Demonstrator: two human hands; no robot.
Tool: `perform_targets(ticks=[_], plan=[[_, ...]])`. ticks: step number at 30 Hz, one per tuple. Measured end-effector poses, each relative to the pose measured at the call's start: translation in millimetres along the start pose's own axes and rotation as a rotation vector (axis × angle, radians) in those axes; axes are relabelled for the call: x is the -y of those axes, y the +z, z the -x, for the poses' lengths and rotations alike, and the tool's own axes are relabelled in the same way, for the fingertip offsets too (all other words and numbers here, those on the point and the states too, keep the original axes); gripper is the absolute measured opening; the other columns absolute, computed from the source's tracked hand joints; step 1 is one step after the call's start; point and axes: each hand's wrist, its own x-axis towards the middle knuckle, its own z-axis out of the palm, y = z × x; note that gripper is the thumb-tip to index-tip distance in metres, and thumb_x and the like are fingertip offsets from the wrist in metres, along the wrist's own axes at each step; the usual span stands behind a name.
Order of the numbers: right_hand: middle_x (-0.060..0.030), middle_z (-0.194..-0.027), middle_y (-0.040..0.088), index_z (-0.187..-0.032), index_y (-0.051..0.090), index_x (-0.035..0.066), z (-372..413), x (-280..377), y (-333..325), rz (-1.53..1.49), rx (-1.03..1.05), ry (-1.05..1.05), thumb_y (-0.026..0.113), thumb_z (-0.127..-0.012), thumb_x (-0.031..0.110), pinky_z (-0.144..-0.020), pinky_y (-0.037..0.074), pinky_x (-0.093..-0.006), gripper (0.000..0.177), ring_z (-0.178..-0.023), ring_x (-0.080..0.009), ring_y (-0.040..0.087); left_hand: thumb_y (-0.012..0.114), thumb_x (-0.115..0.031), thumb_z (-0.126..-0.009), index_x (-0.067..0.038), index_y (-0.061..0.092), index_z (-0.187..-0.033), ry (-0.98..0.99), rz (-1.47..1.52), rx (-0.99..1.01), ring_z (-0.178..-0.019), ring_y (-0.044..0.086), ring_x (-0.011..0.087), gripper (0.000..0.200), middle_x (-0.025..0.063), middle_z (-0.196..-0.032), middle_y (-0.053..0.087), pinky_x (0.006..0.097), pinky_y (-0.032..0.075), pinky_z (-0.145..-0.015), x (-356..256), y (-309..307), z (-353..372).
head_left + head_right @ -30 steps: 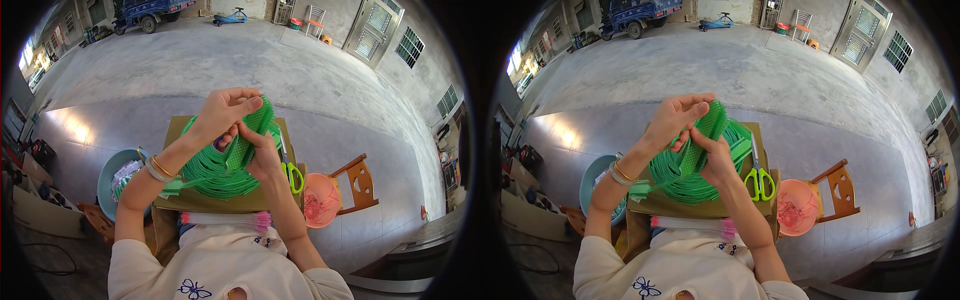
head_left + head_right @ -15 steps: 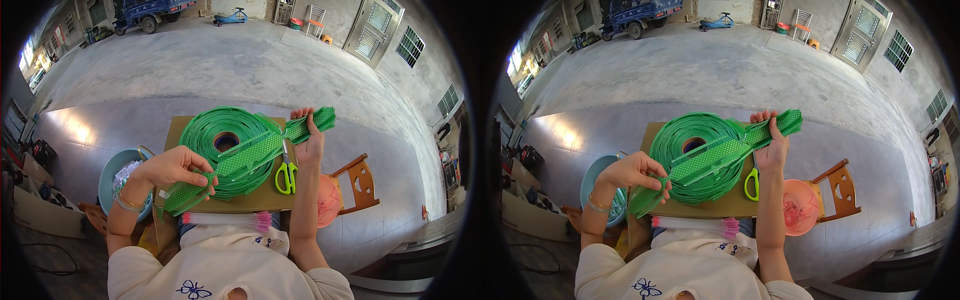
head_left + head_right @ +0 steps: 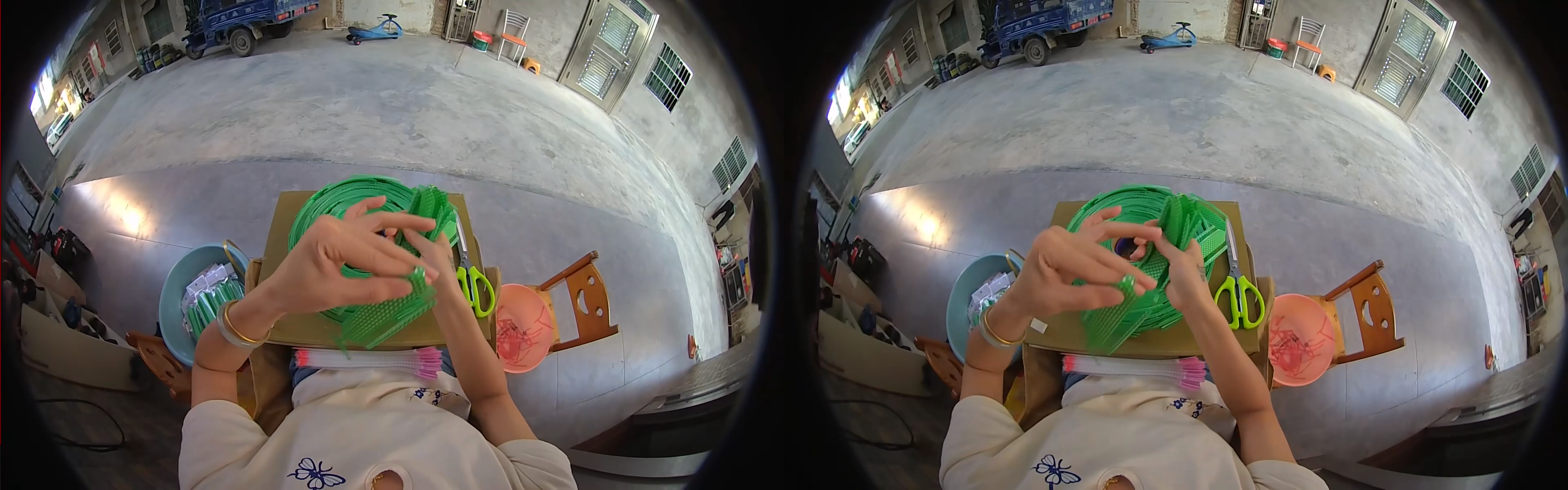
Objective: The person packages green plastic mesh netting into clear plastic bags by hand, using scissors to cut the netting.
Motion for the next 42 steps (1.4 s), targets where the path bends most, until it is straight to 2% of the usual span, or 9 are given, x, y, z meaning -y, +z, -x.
perform_targets(ticks=[5, 9, 13, 20, 26, 29, 32, 38, 42], plan=[[-0.0108, -0.084, 0.060, -0.105, 0.054, 0.002, 9, -11, 14, -0.173, 0.194, 0.153, 0.023, -0.089, 0.063, -0.060, 0.051, -0.0297, 0.070, -0.071, -0.0218, 0.060, 0.069, -0.010, -0.076, -0.007, 0.072, -0.086, -0.218, 0.088, -0.405, -0.109, 0.056, 0.0249, 0.012, 0.0048, -0.084, 0.069, 0.0449, 0.023, -0.104, 52, 15, -12], [-0.0111, -0.083, 0.059, -0.104, 0.054, 0.002, 18, -4, 21, -0.319, 0.416, 0.178, 0.029, -0.089, 0.061, -0.061, 0.051, -0.0300, 0.066, -0.069, -0.0223, 0.060, 0.068, -0.008, -0.076, -0.002, 0.070, -0.088, -0.330, 0.118, -0.538, -0.103, 0.059, 0.0201, 0.013, 0.0092, -0.098, 0.066, 0.0313, 0.046, -0.076, 58, 20, -12], [-0.0107, -0.080, 0.058, -0.100, 0.053, 0.001, 28, 9, 22, -0.178, 0.462, 0.162, 0.042, -0.091, 0.046, -0.062, 0.051, -0.0303, 0.047, -0.070, -0.0226, 0.060, 0.065, -0.007, -0.080, 0.002, 0.068, -0.088, -0.347, 0.144, -0.512, -0.093, 0.061, 0.0148, 0.013, 0.0136, -0.113, 0.059, 0.0190, 0.049, -0.052, 54, 18, -10], [-0.0085, -0.077, 0.059, -0.099, 0.054, 0.000, 33, 18, 17, -0.152, 0.495, 0.292, 0.055, -0.088, 0.015, -0.064, 0.051, -0.0314, 0.019, -0.070, -0.0211, 0.061, 0.064, -0.018, -0.084, 0.002, 0.066, -0.091, -0.251, 0.519, -0.367, -0.090, 0.060, 0.0153, 0.021, 0.0149, -0.119, 0.056, 0.0224, 0.048, -0.071, 64, 0, 0], [-0.0109, -0.077, 0.059, -0.099, 0.053, -0.001, 29, 11, 4, -0.145, 0.798, 0.400, 0.054, -0.088, 0.018, -0.060, 0.050, -0.0312, 0.022, -0.067, -0.0220, 0.061, 0.063, -0.021, -0.084, 0.003, 0.063, -0.101, -0.344, 0.419, -0.101, -0.086, 0.060, 0.0125, 0.030, 0.0138, -0.104, 0.064, 0.0210, 0.048, -0.069, 50, -13, -3], [-0.0113, -0.076, 0.060, -0.102, 0.052, -0.001, 33, 13, 9, -0.226, 0.769, 0.419, 0.050, -0.091, 0.024, -0.057, 0.049, -0.0298, 0.027, -0.064, -0.0206, 0.061, 0.062, -0.016, -0.085, -0.003, 0.060, -0.113, -0.321, 0.352, 0.013, -0.077, 0.056, 0.0047, 0.031, 0.0049, -0.092, 0.067, 0.0182, 0.045, -0.062, 59, -20, 1], [-0.0113, -0.075, 0.060, -0.104, 0.052, 0.000, 36, 11, 11, -0.198, 0.693, 0.414, 0.046, -0.094, 0.029, -0.055, 0.049, -0.0285, 0.032, -0.061, -0.0195, 0.060, 0.064, -0.014, -0.083, 0.001, 0.058, -0.114, -0.435, 0.278, -0.010, -0.090, 0.060, 0.0135, 0.035, 0.0122, -0.103, 0.064, 0.0245, 0.049, -0.077, 48, -23, 1], [-0.0107, -0.076, 0.062, -0.102, 0.053, 0.002, 36, 10, 14, -0.097, 0.578, 0.397, 0.044, -0.095, 0.031, -0.056, 0.049, -0.0287, 0.031, -0.060, -0.0190, 0.059, 0.065, -0.008, -0.081, -0.003, 0.065, -0.106, -0.280, 0.436, -0.140, -0.072, 0.056, 0.0038, 0.025, 0.0012, -0.079, 0.066, 0.0198, 0.046, -0.061, 43, -14, 2], [-0.0082, -0.075, 0.061, -0.103, 0.053, 0.001, 41, 11, 21, 0.075, 0.522, 0.297, 0.044, -0.095, 0.028, -0.056, 0.047, -0.0269, 0.029, -0.060, -0.0152, 0.057, 0.066, -0.005, -0.079, -0.001, 0.065, -0.105, -0.427, 0.112, -0.094, -0.078, 0.059, 0.0072, 0.027, 0.0068, -0.087, 0.068, 0.0209, 0.048, -0.067, 30, -14, 2]])
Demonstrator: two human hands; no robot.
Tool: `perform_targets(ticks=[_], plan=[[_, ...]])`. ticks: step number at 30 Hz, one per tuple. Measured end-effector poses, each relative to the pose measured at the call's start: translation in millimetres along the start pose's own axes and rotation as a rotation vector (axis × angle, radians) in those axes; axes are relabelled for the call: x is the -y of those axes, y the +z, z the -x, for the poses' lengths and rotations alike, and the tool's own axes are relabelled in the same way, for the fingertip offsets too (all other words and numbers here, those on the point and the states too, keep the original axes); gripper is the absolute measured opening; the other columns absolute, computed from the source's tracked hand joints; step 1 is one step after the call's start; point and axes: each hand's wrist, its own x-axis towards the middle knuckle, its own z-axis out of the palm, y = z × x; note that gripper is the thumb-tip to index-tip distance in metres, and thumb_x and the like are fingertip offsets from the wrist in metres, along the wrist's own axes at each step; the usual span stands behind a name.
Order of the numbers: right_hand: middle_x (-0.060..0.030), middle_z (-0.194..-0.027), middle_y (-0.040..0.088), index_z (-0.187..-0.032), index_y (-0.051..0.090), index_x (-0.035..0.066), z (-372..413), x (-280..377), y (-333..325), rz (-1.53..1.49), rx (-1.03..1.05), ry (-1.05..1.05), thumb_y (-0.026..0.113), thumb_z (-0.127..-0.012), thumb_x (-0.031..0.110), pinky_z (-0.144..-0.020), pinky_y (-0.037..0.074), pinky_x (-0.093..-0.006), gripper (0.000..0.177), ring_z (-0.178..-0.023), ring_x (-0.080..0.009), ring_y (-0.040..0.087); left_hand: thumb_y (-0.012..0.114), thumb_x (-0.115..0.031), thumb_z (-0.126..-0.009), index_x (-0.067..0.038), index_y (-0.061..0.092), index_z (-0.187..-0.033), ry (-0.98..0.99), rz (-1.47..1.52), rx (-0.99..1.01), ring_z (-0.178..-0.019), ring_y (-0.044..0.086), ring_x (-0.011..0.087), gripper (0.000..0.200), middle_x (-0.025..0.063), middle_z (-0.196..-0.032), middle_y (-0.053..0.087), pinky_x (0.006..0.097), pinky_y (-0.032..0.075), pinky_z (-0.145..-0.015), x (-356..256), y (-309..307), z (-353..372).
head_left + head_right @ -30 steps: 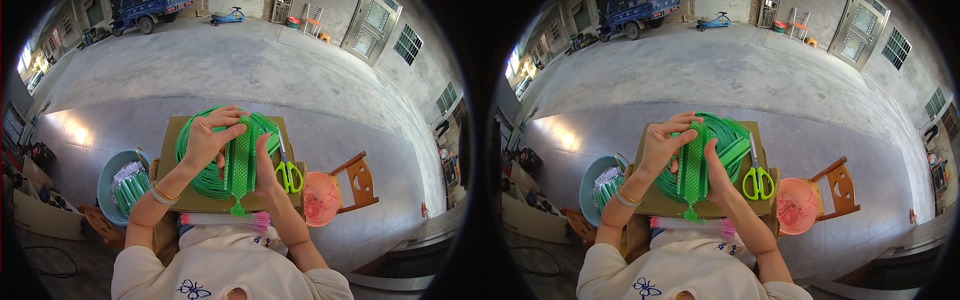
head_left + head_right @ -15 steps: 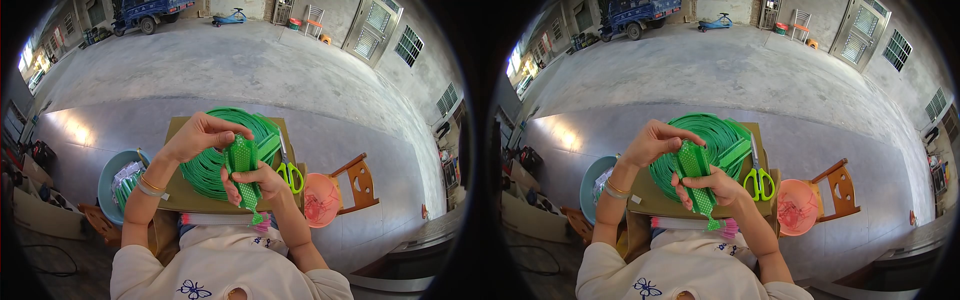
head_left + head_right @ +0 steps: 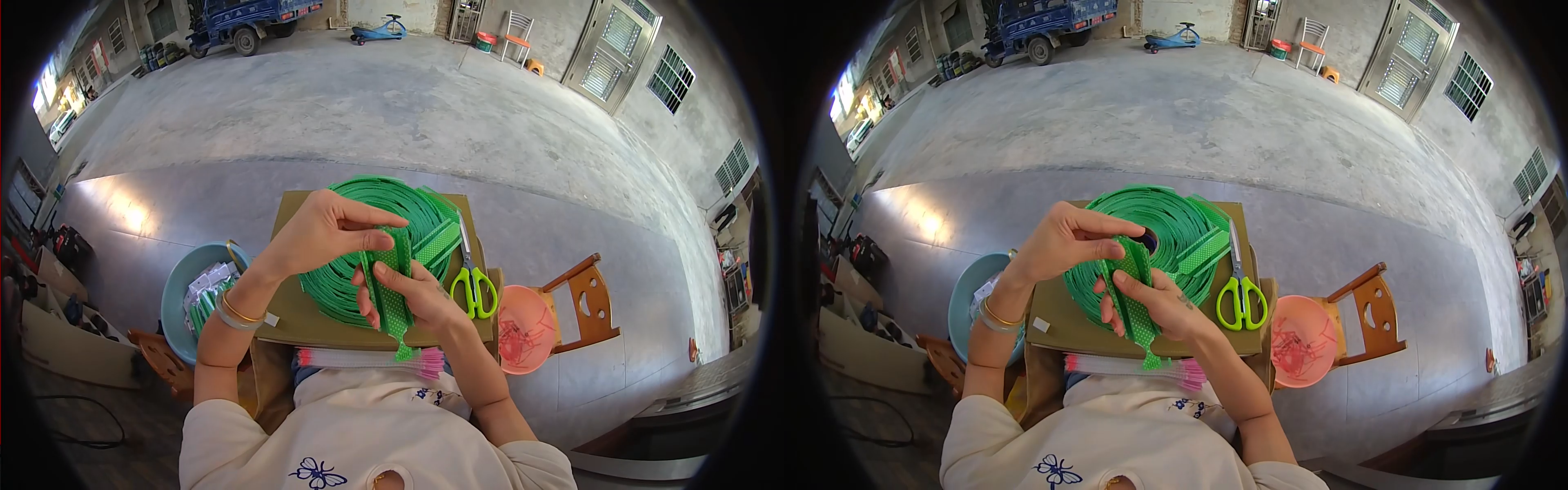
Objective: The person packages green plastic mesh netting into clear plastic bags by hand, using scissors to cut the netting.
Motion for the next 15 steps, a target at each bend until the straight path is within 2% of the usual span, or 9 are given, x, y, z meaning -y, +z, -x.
perform_targets(ticks=[2, 5, 8, 14, 15], plan=[[-0.0066, -0.074, 0.060, -0.103, 0.053, 0.001, 1, 2, 5, 0.148, -0.042, -0.045, 0.043, -0.096, 0.026, -0.055, 0.045, -0.0259, 0.028, -0.059, -0.0128, 0.055, 0.066, 0.000, -0.077, 0.001, 0.065, -0.104, -0.089, -0.004, -0.019, -0.084, 0.063, 0.0127, 0.027, 0.0110, -0.092, 0.067, 0.0239, 0.051, -0.075, -4, -1, -2], [-0.0046, -0.073, 0.058, -0.104, 0.052, 0.000, 0, -3, 5, 0.275, -0.034, -0.096, 0.041, -0.097, 0.023, -0.054, 0.043, -0.0240, 0.027, -0.058, -0.0101, 0.051, 0.067, 0.002, -0.076, 0.001, 0.066, -0.099, -0.083, 0.141, -0.043, -0.081, 0.064, 0.0131, 0.024, 0.0112, -0.087, 0.068, 0.0233, 0.052, -0.074, 0, -2, -4], [-0.0040, -0.073, 0.057, -0.105, 0.052, -0.001, -1, -5, 2, 0.283, -0.003, -0.065, 0.041, -0.097, 0.023, -0.052, 0.042, -0.0224, 0.028, -0.058, -0.0095, 0.050, 0.066, 0.003, -0.075, 0.001, 0.067, -0.096, -0.078, 0.057, -0.042, -0.082, 0.064, 0.0136, 0.021, 0.0117, -0.086, 0.068, 0.0228, 0.052, -0.074, -1, -3, -2], [-0.0033, -0.072, 0.056, -0.107, 0.050, -0.002, -2, -10, 11, 0.215, -0.084, -0.110, 0.040, -0.097, 0.021, -0.048, 0.039, -0.0218, 0.027, -0.056, -0.0082, 0.049, 0.065, 0.007, -0.074, 0.003, 0.068, -0.091, -0.081, -0.076, -0.169, -0.081, 0.064, 0.0130, 0.018, 0.0104, -0.084, 0.068, 0.0225, 0.051, -0.074, -8, 4, 5], [-0.0033, -0.071, 0.056, -0.107, 0.049, -0.001, -3, -12, 11, 0.210, -0.082, -0.111, 0.039, -0.097, 0.020, -0.047, 0.037, -0.0218, 0.026, -0.055, -0.0080, 0.048, 0.065, 0.005, -0.075, 0.003, 0.067, -0.093, -0.066, -0.079, -0.142, -0.081, 0.064, 0.0128, 0.018, 0.0102, -0.086, 0.068, 0.0224, 0.051, -0.074, -7, 2, 6]])
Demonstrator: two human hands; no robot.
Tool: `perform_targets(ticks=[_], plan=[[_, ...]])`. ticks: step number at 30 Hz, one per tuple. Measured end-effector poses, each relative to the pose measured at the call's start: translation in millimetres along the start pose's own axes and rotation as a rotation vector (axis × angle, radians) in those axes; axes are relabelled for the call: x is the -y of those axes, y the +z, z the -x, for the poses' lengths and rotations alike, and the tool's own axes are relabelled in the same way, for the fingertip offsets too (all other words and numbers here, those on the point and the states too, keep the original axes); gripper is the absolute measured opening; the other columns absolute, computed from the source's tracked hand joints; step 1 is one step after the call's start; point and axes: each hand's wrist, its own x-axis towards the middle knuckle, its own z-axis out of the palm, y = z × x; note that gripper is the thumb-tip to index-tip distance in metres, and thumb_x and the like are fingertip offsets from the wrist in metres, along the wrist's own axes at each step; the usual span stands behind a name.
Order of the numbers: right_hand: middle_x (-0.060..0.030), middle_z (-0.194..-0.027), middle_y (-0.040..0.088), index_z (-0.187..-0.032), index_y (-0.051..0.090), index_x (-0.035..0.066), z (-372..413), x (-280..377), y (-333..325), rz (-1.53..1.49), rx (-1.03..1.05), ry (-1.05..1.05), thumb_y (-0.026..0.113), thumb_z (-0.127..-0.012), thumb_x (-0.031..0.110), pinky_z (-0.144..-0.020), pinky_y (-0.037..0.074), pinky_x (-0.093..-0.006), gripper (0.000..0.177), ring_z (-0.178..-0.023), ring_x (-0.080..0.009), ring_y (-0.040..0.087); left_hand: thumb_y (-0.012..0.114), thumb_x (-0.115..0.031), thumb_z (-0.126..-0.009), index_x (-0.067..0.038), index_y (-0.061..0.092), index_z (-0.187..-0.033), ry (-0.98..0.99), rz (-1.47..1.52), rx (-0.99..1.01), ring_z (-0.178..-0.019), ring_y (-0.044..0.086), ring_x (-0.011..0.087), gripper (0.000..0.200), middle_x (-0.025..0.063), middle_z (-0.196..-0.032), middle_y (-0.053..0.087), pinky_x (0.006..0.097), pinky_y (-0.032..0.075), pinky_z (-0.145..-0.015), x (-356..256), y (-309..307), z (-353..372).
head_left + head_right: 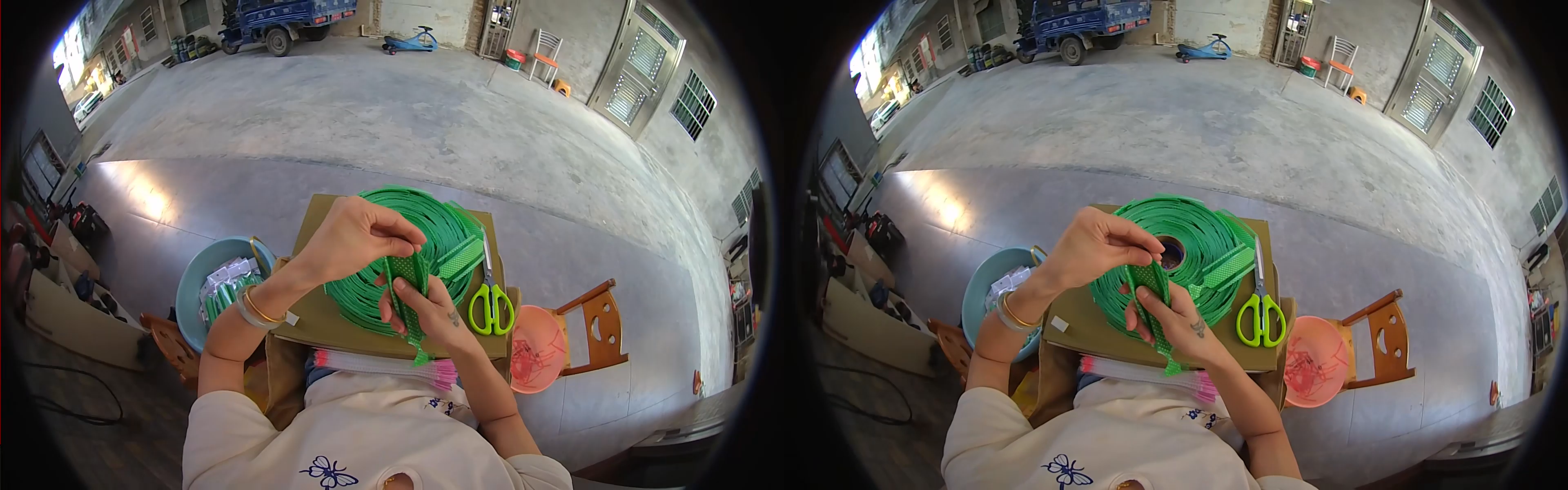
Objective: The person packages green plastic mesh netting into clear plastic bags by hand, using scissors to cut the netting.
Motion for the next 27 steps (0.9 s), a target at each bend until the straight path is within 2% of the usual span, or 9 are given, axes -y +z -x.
perform_targets(ticks=[4, 7, 8, 11, 16, 19, 22, 25, 27], plan=[[-0.0047, -0.067, 0.055, -0.109, 0.048, 0.000, 1, 4, -3, 0.091, -0.075, 0.139, 0.040, -0.096, 0.019, -0.047, 0.038, -0.0218, 0.024, -0.053, -0.0082, 0.047, 0.065, -0.010, -0.082, 0.005, 0.062, -0.103, -0.024, 0.084, 0.097, -0.081, 0.064, 0.0138, 0.026, 0.0123, -0.095, 0.065, 0.0235, 0.052, -0.074, 21, -11, -4], [-0.0110, -0.065, 0.056, -0.110, 0.046, 0.000, -1, 12, -7, 0.732, -0.169, 0.070, 0.045, -0.092, 0.011, -0.050, 0.042, -0.0275, 0.022, -0.053, -0.0175, 0.054, 0.066, -0.023, -0.083, 0.009, 0.055, -0.111, -0.302, 0.236, 0.158, -0.081, 0.064, 0.0165, 0.044, 0.0166, -0.100, 0.062, 0.0263, 0.054, -0.071, 44, -18, -15], [-0.0179, -0.073, 0.057, -0.112, 0.043, -0.003, -1, -4, -19, 0.966, -0.177, -0.100, 0.051, -0.081, -0.001, -0.054, 0.046, -0.0351, 0.033, -0.062, -0.0300, 0.059, 0.066, -0.028, -0.083, 0.010, 0.052, -0.113, -0.427, 0.289, 0.175, -0.081, 0.064, 0.0175, 0.050, 0.0181, -0.102, 0.061, 0.0274, 0.055, -0.069, 51, -19, -18], [-0.0179, -0.078, 0.058, -0.109, 0.044, -0.002, 3, -16, -26, 1.463, -0.298, -0.322, 0.047, -0.079, -0.003, -0.055, 0.045, -0.0366, 0.031, -0.066, -0.0301, 0.060, 0.067, -0.027, -0.082, 0.013, 0.051, -0.111, -0.611, 0.380, 0.358, -0.074, 0.065, 0.0202, 0.052, 0.0209, -0.099, 0.060, 0.0289, 0.057, -0.062, 61, -6, -25], [-0.0175, -0.087, 0.056, -0.116, 0.041, -0.002, 2, -15, -20, 1.706, -0.245, -0.116, 0.057, -0.075, 0.005, -0.060, 0.048, -0.0397, 0.045, -0.077, -0.0338, 0.060, 0.067, -0.014, -0.078, 0.013, 0.055, -0.103, -0.371, 0.128, 0.336, -0.063, 0.066, 0.0223, 0.039, 0.0190, -0.092, 0.060, 0.0285, 0.056, -0.050, 71, 9, -29], [-0.0188, -0.096, 0.058, -0.119, 0.042, -0.002, 8, 0, -6, 1.530, -0.232, -0.180, 0.059, -0.083, 0.023, -0.069, 0.047, -0.0359, 0.047, -0.081, -0.0304, 0.060, 0.069, -0.007, -0.072, 0.012, 0.053, -0.108, -0.326, -0.083, 0.375, -0.062, 0.065, 0.0232, 0.044, 0.0196, -0.087, 0.060, 0.0283, 0.056, -0.047, 61, 2, -32], [-0.0160, -0.097, 0.059, -0.126, 0.036, -0.002, 12, 8, -32, 0.818, -0.143, -0.032, 0.063, -0.082, 0.037, -0.073, 0.048, -0.0339, 0.064, -0.085, -0.0210, 0.061, 0.067, -0.005, -0.071, 0.010, 0.051, -0.112, -0.157, -0.251, 0.433, -0.066, 0.064, 0.0240, 0.047, 0.0226, -0.086, 0.062, 0.0298, 0.055, -0.050, 44, -4, -29], [-0.0114, -0.099, 0.060, -0.127, 0.037, -0.001, 2, 7, -46, 0.222, -0.155, 0.033, 0.060, -0.084, 0.036, -0.076, 0.046, -0.0320, 0.061, -0.084, -0.0175, 0.058, 0.067, -0.004, -0.069, 0.008, 0.051, -0.112, 0.004, -0.344, 0.469, -0.065, 0.063, 0.0284, 0.047, 0.0241, -0.081, 0.061, 0.0335, 0.051, -0.053, 20, -2, -19], [-0.0121, -0.105, 0.061, -0.124, 0.041, -0.002, 0, 7, -49, 0.125, -0.003, 0.109, 0.059, -0.086, 0.026, -0.079, 0.048, -0.0322, 0.050, -0.092, -0.0184, 0.060, 0.067, -0.003, -0.068, 0.008, 0.051, -0.111, 0.151, -0.343, 0.499, -0.066, 0.062, 0.0317, 0.047, 0.0245, -0.078, 0.060, 0.0370, 0.047, -0.056, 17, 1, -19]])
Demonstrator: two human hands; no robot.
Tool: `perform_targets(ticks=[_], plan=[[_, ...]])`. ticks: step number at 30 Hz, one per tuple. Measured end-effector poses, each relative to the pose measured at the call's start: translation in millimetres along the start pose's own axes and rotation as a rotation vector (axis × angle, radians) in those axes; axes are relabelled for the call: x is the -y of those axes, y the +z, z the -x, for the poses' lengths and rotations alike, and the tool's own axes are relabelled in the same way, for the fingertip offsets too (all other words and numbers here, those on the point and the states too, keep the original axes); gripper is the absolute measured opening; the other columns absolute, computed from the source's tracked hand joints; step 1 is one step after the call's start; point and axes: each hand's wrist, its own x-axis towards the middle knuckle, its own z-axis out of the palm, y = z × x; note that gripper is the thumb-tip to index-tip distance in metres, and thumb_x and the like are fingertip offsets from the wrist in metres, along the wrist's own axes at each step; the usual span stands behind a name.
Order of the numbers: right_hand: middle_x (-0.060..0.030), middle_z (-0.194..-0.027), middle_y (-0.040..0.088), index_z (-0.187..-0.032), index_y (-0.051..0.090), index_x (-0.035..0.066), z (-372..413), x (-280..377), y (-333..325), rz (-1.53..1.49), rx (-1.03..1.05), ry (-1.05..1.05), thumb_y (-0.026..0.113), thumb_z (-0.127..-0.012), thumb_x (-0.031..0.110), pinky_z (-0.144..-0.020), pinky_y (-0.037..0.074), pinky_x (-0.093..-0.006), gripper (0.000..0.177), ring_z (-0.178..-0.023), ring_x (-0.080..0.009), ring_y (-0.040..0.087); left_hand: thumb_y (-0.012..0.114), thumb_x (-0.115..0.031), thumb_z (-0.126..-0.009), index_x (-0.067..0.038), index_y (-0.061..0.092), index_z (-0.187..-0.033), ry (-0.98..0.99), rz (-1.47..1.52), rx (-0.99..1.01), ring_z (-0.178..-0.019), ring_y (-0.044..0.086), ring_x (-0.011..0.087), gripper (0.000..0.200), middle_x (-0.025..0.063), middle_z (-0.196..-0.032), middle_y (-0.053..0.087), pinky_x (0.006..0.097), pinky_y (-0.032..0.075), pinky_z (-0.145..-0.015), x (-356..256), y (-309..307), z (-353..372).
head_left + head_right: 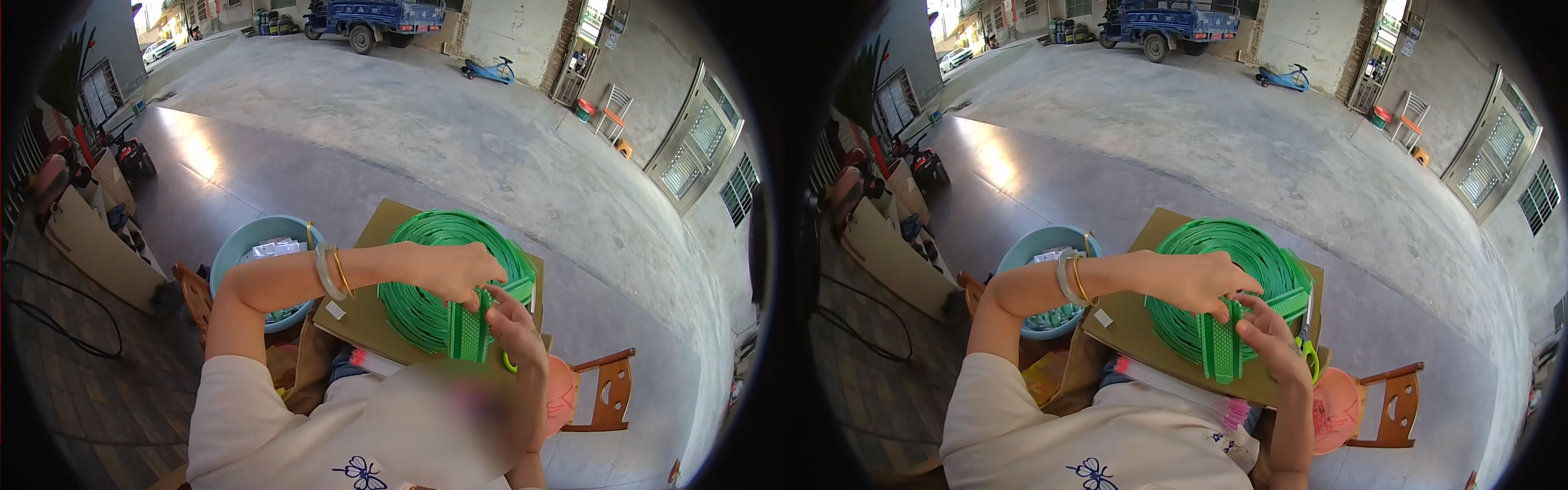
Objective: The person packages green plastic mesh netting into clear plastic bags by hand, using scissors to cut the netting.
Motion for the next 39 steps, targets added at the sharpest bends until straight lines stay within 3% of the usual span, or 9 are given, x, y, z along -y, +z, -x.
perform_targets(ticks=[3, 6, 18, 24, 25, 28, 31, 35, 39], plan=[[-0.0146, -0.106, 0.062, -0.118, 0.047, -0.003, 2, 3, 7, -0.046, 0.147, 0.152, 0.059, -0.086, 0.017, -0.081, 0.049, -0.0311, 0.040, -0.095, -0.0194, 0.061, 0.069, -0.005, -0.069, 0.010, 0.052, -0.081, 0.012, -0.161, -0.008, -0.066, 0.061, 0.0331, 0.026, 0.0233, -0.076, 0.059, 0.0389, 0.049, -0.054, -8, -5, -2], [-0.0152, -0.104, 0.064, -0.113, 0.051, -0.003, 2, 1, 13, -0.022, 0.120, 0.228, 0.059, -0.085, 0.013, -0.080, 0.051, -0.0303, 0.033, -0.095, -0.0205, 0.062, 0.064, -0.002, -0.071, 0.009, 0.051, -0.095, 0.099, -0.333, -0.063, -0.072, 0.059, 0.0377, 0.029, 0.0241, -0.074, 0.058, 0.0423, 0.044, -0.060, -7, -4, 1], [-0.0149, -0.101, 0.064, -0.109, 0.056, -0.004, -6, -8, 13, -0.049, 0.209, 0.217, 0.058, -0.085, 0.007, -0.081, 0.051, -0.0317, 0.027, -0.096, -0.0216, 0.062, 0.056, -0.001, -0.078, 0.007, 0.046, -0.085, 0.117, -0.354, 0.022, -0.079, 0.063, 0.0358, 0.015, 0.0250, -0.074, 0.057, 0.0434, 0.046, -0.062, -11, 0, 6], [-0.0133, -0.097, 0.065, -0.107, 0.058, -0.005, -4, -8, 16, 0.052, 0.071, 0.148, 0.055, -0.088, 0.012, -0.082, 0.051, -0.0321, 0.025, -0.091, -0.0203, 0.063, 0.060, -0.004, -0.078, 0.006, 0.045, -0.116, -0.078, -0.245, -0.058, -0.079, 0.063, 0.0352, 0.042, 0.0212, -0.085, 0.062, 0.0393, 0.048, -0.068, -8, 2, 0], [-0.0140, -0.099, 0.064, -0.108, 0.056, -0.005, -2, 4, 17, 0.141, 0.019, 0.151, 0.050, -0.091, 0.014, -0.083, 0.051, -0.0334, 0.026, -0.092, -0.0208, 0.062, 0.060, -0.004, -0.078, 0.004, 0.046, -0.118, 0.031, -0.261, -0.230, -0.078, 0.063, 0.0335, 0.044, 0.0196, -0.086, 0.063, 0.0371, 0.049, -0.068, -3, 4, -1], [-0.0142, -0.107, 0.060, -0.112, 0.051, -0.003, -10, -13, -4, -0.493, -0.128, -0.053, 0.046, -0.093, 0.017, -0.087, 0.050, -0.0353, 0.028, -0.098, -0.0211, 0.060, 0.061, -0.001, -0.077, 0.000, 0.050, -0.120, 0.168, -0.262, -0.580, -0.075, 0.065, 0.0275, 0.045, 0.0146, -0.086, 0.065, 0.0307, 0.051, -0.067, 10, 9, 3], [-0.0151, -0.116, 0.056, -0.115, 0.046, -0.002, -13, -17, -26, -0.956, -0.089, -0.040, 0.042, -0.095, 0.019, -0.089, 0.050, -0.0379, 0.029, -0.106, -0.0236, 0.056, 0.059, 0.006, -0.075, -0.003, 0.059, -0.113, 0.014, -0.121, -0.522, -0.072, 0.066, 0.0202, 0.039, 0.0110, -0.085, 0.067, 0.0256, 0.051, -0.065, 9, 12, 17], [-0.0170, -0.122, 0.052, -0.117, 0.045, 0.001, -11, -22, -31, -1.228, 0.199, 0.010, 0.041, -0.095, 0.020, -0.092, 0.048, -0.0409, 0.029, -0.111, -0.0262, 0.053, 0.056, 0.012, -0.074, -0.009, 0.065, -0.107, 0.098, 0.182, -0.343, -0.067, 0.064, 0.0134, 0.040, 0.0089, -0.082, 0.067, 0.0247, 0.050, -0.061, 11, 40, 30], [-0.0129, -0.121, 0.054, -0.116, 0.048, 0.004, -11, -19, -20, -1.167, 0.069, 0.105, 0.039, -0.096, 0.020, -0.093, 0.047, -0.0412, 0.027, -0.107, -0.0267, 0.055, 0.057, 0.013, -0.072, -0.008, 0.069, -0.099, 0.215, 0.211, -0.316, -0.066, 0.063, 0.0117, 0.036, 0.0078, -0.079, 0.066, 0.0247, 0.051, -0.061, 16, 51, 27]])
